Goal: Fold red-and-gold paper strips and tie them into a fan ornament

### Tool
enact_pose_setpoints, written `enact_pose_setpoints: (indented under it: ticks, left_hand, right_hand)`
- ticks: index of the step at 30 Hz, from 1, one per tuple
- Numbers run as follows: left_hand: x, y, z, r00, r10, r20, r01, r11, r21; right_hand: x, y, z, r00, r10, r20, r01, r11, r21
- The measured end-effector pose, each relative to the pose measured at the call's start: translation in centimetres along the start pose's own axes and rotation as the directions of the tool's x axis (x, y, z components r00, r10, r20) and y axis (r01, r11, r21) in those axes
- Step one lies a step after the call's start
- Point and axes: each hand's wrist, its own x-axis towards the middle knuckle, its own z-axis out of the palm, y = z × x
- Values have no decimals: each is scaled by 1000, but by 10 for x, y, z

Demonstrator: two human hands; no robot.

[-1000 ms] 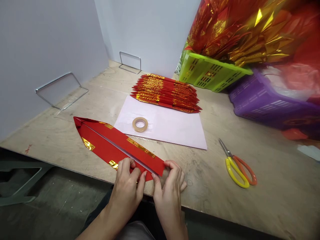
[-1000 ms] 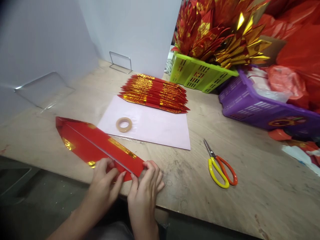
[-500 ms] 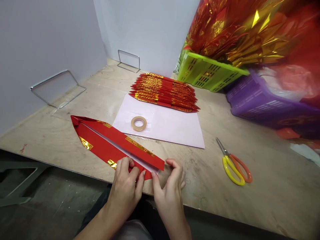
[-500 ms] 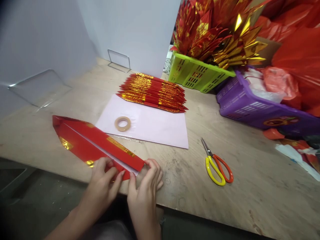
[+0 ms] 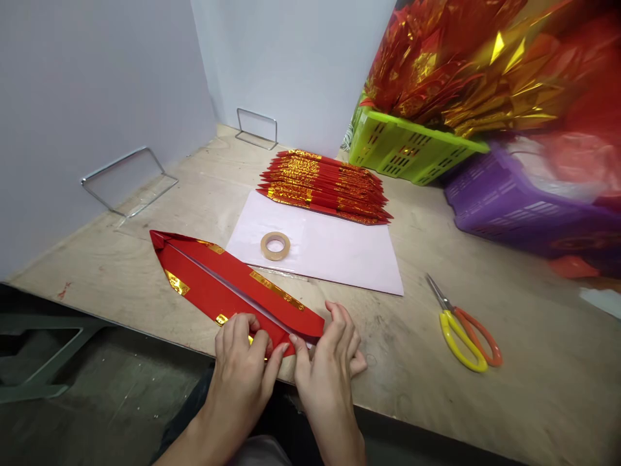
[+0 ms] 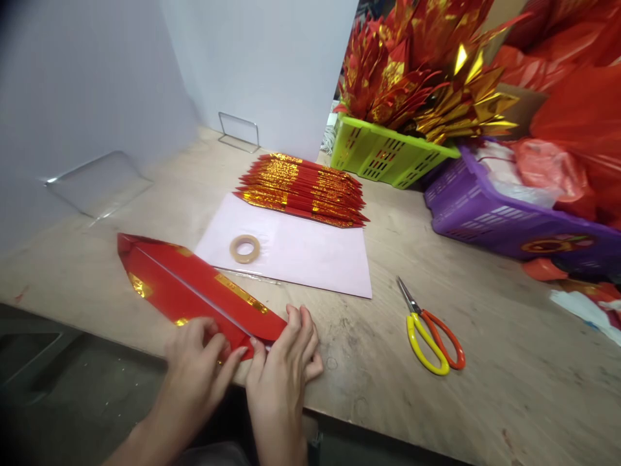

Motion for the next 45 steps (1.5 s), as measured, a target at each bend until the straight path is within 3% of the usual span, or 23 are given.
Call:
enact_pose_setpoints:
  ticks: [4,11,13,15,17,19,23,25,27,30,35,41,45]
  left_hand:
    - [-1,-1,-3,999,-40,34,37,995,93]
    - [-7,-7,-7,994,-87,59,82,993,84]
    - [-6,-8,-9,999,-27,22,26,998,65]
    - [-3,-10,-11,987,162,0,-162,987,10]
    - [3,-14,-13,915,404,11,-403,914,-40]
    - [11,-19,-15,823,564,69,-563,826,-36]
    - [22,-22,-17,713,679,175,-695,717,50]
    - [25,-20,-17,682,709,177,-729,680,82]
    - [25,-17,-16,667,729,155,-744,662,93]
    - [25,-16,-13,677,729,101,-736,674,68]
    - [31,-20,-10,718,688,104,-692,722,3]
    - [42,-22,-25,753,592,286,-576,804,-147]
    - [39,-27,-31,809,492,320,-446,870,-209]
  right_hand:
    - [-1,-2,1,999,-17,-48,14,998,-62]
    - [-3,-4,-1,997,-43,-60,35,990,-134]
    - [-3,-4,-1,997,-47,-62,38,989,-145]
    - [-4,-4,-1,996,-54,-67,43,987,-157]
    - [-4,-4,0,994,-68,-82,54,985,-165]
    - [-4,-3,1,991,-88,-100,72,986,-151]
    - [-9,2,-4,964,-179,-196,169,983,-66]
    - [-14,6,-10,920,-249,-303,256,967,-18]
    - [-19,9,-16,881,-346,-324,376,926,31]
    - [-23,14,-19,857,-490,-162,510,852,118]
    - [-16,17,-16,864,-502,49,488,857,166]
    - [-11,10,-13,918,-385,94,364,913,183]
    - [-13,6,-13,947,-306,98,287,943,168]
